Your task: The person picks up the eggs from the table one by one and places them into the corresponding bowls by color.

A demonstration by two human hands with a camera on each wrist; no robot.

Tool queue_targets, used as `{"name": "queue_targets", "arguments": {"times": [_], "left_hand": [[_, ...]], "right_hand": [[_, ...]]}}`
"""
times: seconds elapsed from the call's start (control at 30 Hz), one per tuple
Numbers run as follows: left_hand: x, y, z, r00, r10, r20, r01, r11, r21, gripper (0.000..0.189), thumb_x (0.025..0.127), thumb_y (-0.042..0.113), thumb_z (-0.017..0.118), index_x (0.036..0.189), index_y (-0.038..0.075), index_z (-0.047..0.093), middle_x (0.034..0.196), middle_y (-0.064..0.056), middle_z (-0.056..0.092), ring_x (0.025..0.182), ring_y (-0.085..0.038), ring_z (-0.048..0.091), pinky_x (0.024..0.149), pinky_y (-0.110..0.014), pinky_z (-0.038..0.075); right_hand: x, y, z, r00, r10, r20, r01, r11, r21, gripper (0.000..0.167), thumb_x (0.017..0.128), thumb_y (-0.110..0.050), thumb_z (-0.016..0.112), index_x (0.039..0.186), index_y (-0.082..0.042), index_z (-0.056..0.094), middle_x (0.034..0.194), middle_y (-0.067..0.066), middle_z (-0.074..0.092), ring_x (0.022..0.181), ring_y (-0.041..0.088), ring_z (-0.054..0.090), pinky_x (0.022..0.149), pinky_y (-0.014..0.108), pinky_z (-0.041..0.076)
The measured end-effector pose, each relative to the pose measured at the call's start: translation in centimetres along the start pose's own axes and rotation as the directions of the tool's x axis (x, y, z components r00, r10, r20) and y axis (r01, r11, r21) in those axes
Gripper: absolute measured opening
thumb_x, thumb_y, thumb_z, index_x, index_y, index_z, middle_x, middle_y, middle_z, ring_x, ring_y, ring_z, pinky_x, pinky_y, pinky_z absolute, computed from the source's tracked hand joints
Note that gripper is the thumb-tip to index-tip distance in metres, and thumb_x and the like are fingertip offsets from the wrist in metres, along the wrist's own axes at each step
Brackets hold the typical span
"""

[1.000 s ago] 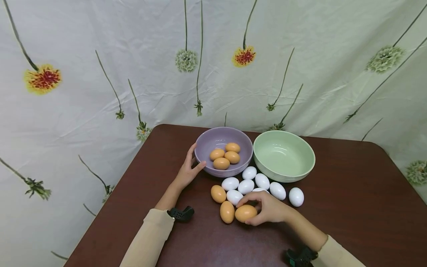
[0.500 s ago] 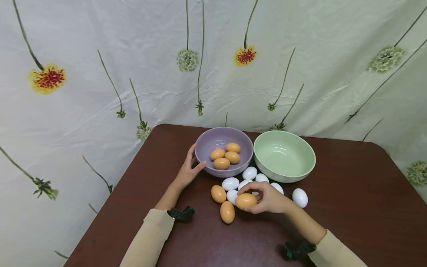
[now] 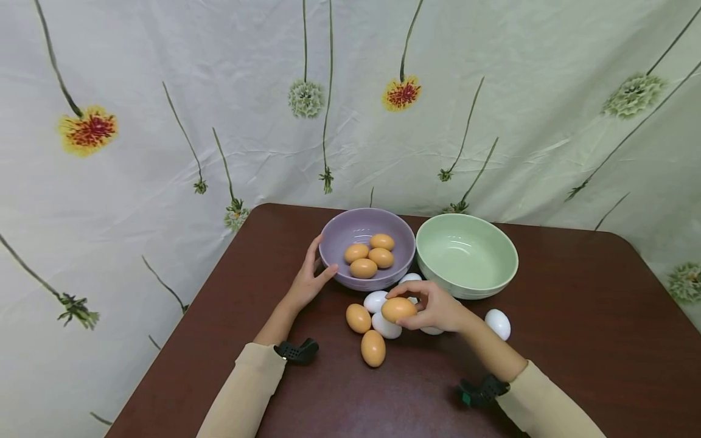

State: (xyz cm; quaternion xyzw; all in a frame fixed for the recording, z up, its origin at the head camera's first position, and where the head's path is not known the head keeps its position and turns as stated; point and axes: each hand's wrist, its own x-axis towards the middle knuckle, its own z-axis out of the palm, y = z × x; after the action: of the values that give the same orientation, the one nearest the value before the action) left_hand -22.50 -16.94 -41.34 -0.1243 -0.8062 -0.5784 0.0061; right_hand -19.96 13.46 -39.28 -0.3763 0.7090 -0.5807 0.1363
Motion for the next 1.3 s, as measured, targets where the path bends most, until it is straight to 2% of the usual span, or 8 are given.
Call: {"name": "queue_targets", "arguments": {"times": [0.3, 0.53, 0.77, 0.97, 1.2, 1.3], "left_hand": [[0.0, 0.2, 0.0, 1.000, 0.016, -0.002, -0.016, 1.000, -0.001, 0.077, 0.096, 0.010, 0.058, 0.156, 0.004, 0.010, 0.160, -0.021, 0.009, 0.138, -0.050, 0.024, 0.111, -0.057, 0.023], [0.1, 0.1, -0.1, 1.000, 0.016, 0.002, -0.016, 1.000, -0.009, 0.077, 0.096, 0.009, 0.058, 0.156, 0.004, 0.010, 0.159, -0.023, 0.008, 0.139, -0.049, 0.024, 0.112, -0.057, 0.022], [0.2, 0.0, -0.1, 1.000, 0.014, 0.003, -0.014, 1.000, -0.009, 0.077, 0.096, 0.008, 0.058, 0.156, 0.005, 0.009, 0.160, -0.022, 0.007, 0.139, -0.049, 0.023, 0.111, -0.057, 0.023], [0.2, -0.2, -0.1, 1.000, 0.003, 0.010, -0.003, 1.000, -0.020, 0.078, 0.096, 0.010, 0.059, 0.156, 0.007, 0.009, 0.160, -0.021, 0.007, 0.139, -0.049, 0.023, 0.111, -0.056, 0.023], [0.3, -0.2, -0.2, 1.000, 0.011, 0.008, -0.011, 1.000, -0.023, 0.078, 0.096, 0.010, 0.059, 0.156, 0.006, 0.010, 0.160, -0.022, 0.008, 0.139, -0.049, 0.023, 0.111, -0.055, 0.024], [0.3, -0.2, -0.2, 1.000, 0.009, 0.007, -0.009, 1.000, -0.021, 0.078, 0.096, 0.009, 0.059, 0.156, 0.006, 0.010, 0.160, -0.021, 0.008, 0.139, -0.049, 0.023, 0.111, -0.055, 0.025]], "right_hand": [[1.7, -0.6, -0.3, 1.000, 0.026, -0.004, -0.026, 0.999, 0.042, 0.037, 0.078, 0.004, 0.075, 0.113, 0.007, 0.065, 0.111, 0.016, 0.066, 0.096, 0.012, 0.061, 0.073, 0.027, 0.055], [2.9, -0.5, -0.3, 0.999, 0.044, -0.020, -0.043, 0.998, 0.048, 0.036, 0.080, 0.004, 0.074, 0.115, 0.006, 0.065, 0.112, 0.014, 0.066, 0.100, 0.016, 0.060, 0.078, 0.031, 0.055], [4.4, -0.5, -0.2, 0.992, 0.072, -0.099, -0.071, 0.997, 0.017, 0.038, 0.078, 0.002, 0.077, 0.114, 0.004, 0.066, 0.112, 0.012, 0.066, 0.101, 0.020, 0.059, 0.080, 0.030, 0.053], [5.5, -0.4, 0.0, 0.984, 0.100, -0.149, -0.097, 0.995, 0.021, 0.038, 0.078, 0.000, 0.078, 0.114, 0.004, 0.067, 0.118, 0.013, 0.064, 0.105, 0.023, 0.059, 0.083, 0.031, 0.053], [6.7, -0.2, 0.2, 0.971, 0.130, -0.202, -0.132, 0.991, 0.003, 0.037, 0.081, -0.003, 0.077, 0.116, 0.004, 0.066, 0.122, 0.015, 0.063, 0.110, 0.025, 0.058, 0.095, 0.048, 0.045], [7.1, -0.2, 0.2, 0.967, 0.134, -0.218, -0.137, 0.991, -0.002, 0.038, 0.081, -0.006, 0.077, 0.116, 0.004, 0.066, 0.125, 0.016, 0.061, 0.111, 0.026, 0.058, 0.096, 0.050, 0.044]]}}
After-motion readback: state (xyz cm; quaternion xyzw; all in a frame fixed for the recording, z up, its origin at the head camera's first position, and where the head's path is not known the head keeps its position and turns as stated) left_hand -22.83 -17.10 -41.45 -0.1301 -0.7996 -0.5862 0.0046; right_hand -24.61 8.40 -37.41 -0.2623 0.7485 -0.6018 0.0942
